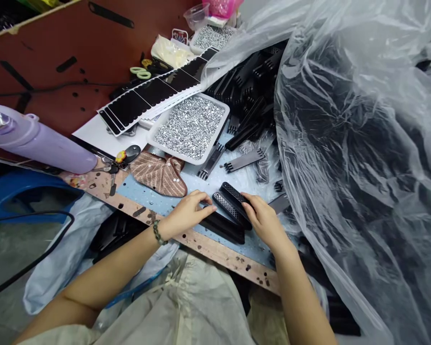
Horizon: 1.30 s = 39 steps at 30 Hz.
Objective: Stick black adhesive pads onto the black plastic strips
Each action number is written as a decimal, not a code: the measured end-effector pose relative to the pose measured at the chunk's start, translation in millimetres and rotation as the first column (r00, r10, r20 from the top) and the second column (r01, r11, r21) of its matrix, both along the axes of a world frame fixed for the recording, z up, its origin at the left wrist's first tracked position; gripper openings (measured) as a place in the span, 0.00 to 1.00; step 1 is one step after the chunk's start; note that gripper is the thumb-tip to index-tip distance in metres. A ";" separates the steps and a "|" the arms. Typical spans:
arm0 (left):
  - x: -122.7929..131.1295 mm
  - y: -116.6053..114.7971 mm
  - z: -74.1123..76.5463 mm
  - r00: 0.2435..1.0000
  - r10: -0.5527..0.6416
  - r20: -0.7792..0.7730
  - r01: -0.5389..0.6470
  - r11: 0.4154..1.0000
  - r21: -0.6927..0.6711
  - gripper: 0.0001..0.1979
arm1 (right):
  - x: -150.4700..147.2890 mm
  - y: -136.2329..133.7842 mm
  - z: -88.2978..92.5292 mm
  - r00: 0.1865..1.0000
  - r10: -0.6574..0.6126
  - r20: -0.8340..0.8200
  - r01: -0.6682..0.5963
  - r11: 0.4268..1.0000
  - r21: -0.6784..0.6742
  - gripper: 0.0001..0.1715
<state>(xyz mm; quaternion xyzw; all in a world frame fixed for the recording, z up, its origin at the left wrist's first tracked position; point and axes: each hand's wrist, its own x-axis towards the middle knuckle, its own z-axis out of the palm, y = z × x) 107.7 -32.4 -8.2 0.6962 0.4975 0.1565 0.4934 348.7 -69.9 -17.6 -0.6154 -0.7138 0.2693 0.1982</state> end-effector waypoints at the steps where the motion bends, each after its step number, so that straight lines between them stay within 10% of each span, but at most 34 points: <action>1: -0.6 1.4 -0.4 1.000 -0.003 0.029 0.004 0.999 -0.037 0.13 | -0.2 -0.5 -1.1 1.000 -0.002 -0.005 0.002 1.000 0.002 0.21; 7: -10.2 -3.3 -14.2 0.981 -0.012 0.195 0.048 0.982 -0.182 0.12 | -1.6 -0.5 -7.8 0.999 -0.013 -0.033 0.013 1.000 -0.009 0.21; 16: -16.2 -14.4 -23.8 0.983 -0.172 -0.061 0.182 0.894 0.410 0.15 | 0.8 2.9 -7.2 0.993 -0.102 -0.056 0.103 0.995 0.016 0.19; 20: -23.7 -8.1 -9.2 0.978 -0.201 -0.051 0.206 0.921 0.330 0.34 | 6.2 18.3 -3.0 0.966 -0.191 -0.174 0.176 0.980 -0.098 0.20; 26: 10.6 45.2 12.8 0.942 -0.335 0.012 0.288 0.825 0.487 0.22 | 12.1 39.6 8.5 0.875 -0.200 -0.441 -0.034 0.883 -0.469 0.23; 29: 29.5 72.3 11.1 0.882 -0.471 0.012 0.424 0.804 0.417 0.16 | 20.0 52.5 15.1 0.979 -0.046 -0.197 -0.017 0.951 -0.308 0.20; 33: 38.1 82.8 1.8 0.844 -0.532 -0.075 0.521 0.777 0.355 0.09 | 28.8 89.1 13.4 0.964 -0.103 0.244 0.044 0.971 0.236 0.18; 39: 32.1 64.5 1.3 0.792 -0.595 -0.139 0.606 0.738 0.296 0.10 | 21.0 123.4 13.0 0.894 0.099 0.438 -0.202 0.959 0.197 0.20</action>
